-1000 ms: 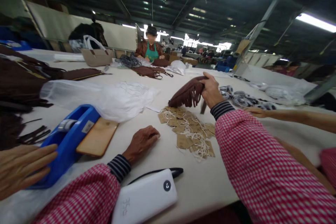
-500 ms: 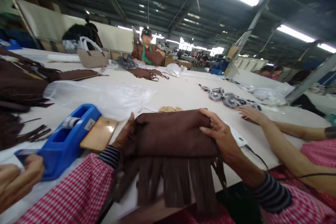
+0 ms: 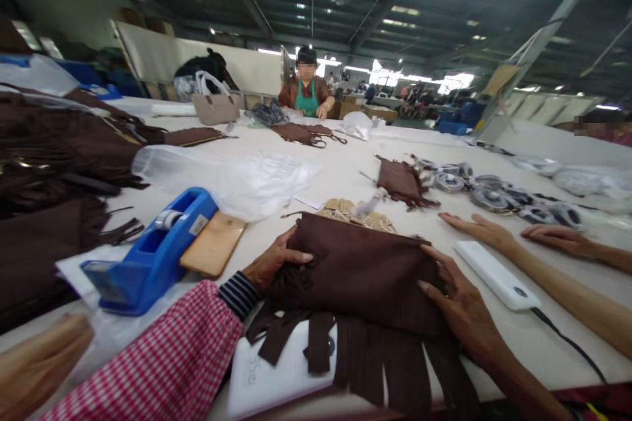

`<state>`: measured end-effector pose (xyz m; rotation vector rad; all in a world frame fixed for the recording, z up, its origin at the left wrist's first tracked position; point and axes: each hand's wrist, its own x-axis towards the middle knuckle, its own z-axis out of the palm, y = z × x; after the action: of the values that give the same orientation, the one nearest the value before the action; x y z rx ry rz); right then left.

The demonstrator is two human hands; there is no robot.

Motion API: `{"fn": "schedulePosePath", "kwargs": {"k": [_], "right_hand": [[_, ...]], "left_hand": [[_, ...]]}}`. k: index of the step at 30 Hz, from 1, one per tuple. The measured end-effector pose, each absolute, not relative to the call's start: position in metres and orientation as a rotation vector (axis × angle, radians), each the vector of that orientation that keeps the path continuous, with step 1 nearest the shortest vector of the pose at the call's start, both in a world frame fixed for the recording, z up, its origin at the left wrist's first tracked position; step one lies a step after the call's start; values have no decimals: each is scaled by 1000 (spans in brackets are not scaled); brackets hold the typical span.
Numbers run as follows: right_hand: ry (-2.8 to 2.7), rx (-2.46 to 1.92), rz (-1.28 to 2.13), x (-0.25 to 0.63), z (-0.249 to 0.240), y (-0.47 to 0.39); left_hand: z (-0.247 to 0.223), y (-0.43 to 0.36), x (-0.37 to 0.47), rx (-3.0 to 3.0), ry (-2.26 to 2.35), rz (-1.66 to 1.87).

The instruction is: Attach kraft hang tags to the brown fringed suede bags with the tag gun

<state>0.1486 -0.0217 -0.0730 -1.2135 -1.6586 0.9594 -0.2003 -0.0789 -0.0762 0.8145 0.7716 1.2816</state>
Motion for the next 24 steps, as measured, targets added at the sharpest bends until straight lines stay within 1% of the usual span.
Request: {"fn": "schedulePosePath", "kwargs": {"k": [5,9,13,18,24], "right_hand": [[-1490,-1241,957,147,-67,-26],[-1434,-1109,1068,140,-53,-33],[-1444,-948,1103,128,-27,-39],[-1552,-867,973,115,6,-50],[-1749,-880,648,119,6,-63]], "left_hand": [[-73,-79,-197,715,798,1324],[-73,-78,-194,639,873,1337],[-74,-76,-199,623,930,1357],[-71,-75,-211,659,939,1402],[-66,-77,-220,645,935,1459]]}}
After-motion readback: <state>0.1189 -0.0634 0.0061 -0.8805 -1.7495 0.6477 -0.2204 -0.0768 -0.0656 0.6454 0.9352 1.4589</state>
